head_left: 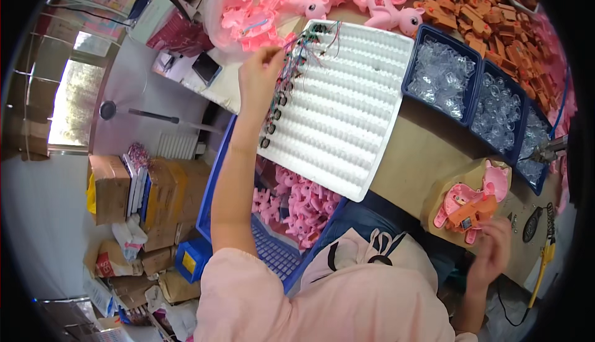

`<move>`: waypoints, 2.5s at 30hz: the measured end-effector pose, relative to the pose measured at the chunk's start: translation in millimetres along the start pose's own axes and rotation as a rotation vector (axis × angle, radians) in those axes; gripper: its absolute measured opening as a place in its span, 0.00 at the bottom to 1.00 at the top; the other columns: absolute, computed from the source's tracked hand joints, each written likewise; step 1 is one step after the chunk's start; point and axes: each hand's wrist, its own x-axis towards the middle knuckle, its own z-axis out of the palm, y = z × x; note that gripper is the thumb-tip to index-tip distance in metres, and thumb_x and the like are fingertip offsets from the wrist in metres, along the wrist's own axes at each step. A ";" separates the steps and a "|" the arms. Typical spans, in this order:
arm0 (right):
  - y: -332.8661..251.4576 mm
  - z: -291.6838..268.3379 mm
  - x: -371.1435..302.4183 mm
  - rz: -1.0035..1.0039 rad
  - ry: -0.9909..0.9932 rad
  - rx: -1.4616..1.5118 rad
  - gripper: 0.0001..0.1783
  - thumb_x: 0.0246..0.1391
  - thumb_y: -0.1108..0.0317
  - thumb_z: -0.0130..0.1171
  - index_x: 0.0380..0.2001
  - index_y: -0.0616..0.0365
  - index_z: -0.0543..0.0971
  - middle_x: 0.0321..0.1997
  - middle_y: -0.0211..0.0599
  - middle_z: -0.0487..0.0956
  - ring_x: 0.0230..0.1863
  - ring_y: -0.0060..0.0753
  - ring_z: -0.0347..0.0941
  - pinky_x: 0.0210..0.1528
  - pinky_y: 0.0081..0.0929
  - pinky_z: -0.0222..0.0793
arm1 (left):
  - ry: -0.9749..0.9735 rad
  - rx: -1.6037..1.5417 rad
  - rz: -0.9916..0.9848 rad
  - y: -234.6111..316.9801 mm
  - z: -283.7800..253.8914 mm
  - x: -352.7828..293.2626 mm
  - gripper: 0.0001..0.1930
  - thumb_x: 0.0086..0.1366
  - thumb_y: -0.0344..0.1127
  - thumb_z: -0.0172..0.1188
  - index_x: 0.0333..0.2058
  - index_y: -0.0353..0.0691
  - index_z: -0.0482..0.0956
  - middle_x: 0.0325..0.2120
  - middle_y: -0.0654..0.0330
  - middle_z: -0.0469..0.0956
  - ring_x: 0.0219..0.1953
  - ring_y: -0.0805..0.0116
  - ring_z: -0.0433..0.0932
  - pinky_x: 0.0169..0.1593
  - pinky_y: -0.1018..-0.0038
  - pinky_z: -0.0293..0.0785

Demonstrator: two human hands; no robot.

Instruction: Assembling pink toy unicorns by soldering internal electronic components and fastening the plastic shell parts.

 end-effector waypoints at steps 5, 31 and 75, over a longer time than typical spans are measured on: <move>-31.1 51.1 20.8 -0.217 -0.285 0.106 0.07 0.42 0.80 0.56 0.28 0.62 0.74 0.30 0.39 0.75 0.35 0.43 0.69 0.44 0.38 0.62 | -0.016 0.066 0.273 12.8 58.5 71.0 0.11 0.57 0.38 0.57 0.33 0.36 0.80 0.29 0.51 0.80 0.31 0.59 0.79 0.37 0.67 0.72; -49.6 142.3 41.4 -0.409 -0.489 -0.152 0.25 0.40 0.58 0.65 0.44 0.54 0.75 0.52 0.47 0.71 0.57 0.46 0.63 0.59 0.51 0.54 | -0.350 -1.262 -0.441 124.4 20.2 8.0 0.08 0.62 0.30 0.54 0.41 0.38 0.73 0.36 0.63 0.77 0.37 0.77 0.75 0.42 0.82 0.71; 153.2 -172.7 -75.0 0.333 0.571 -0.200 0.24 0.58 0.70 0.52 0.58 0.59 0.65 0.58 0.37 0.68 0.54 0.26 0.67 0.53 0.22 0.62 | -0.993 -0.597 0.074 178.6 114.2 -161.5 0.06 0.56 0.30 0.62 0.32 0.34 0.80 0.26 0.60 0.77 0.29 0.73 0.73 0.35 0.78 0.69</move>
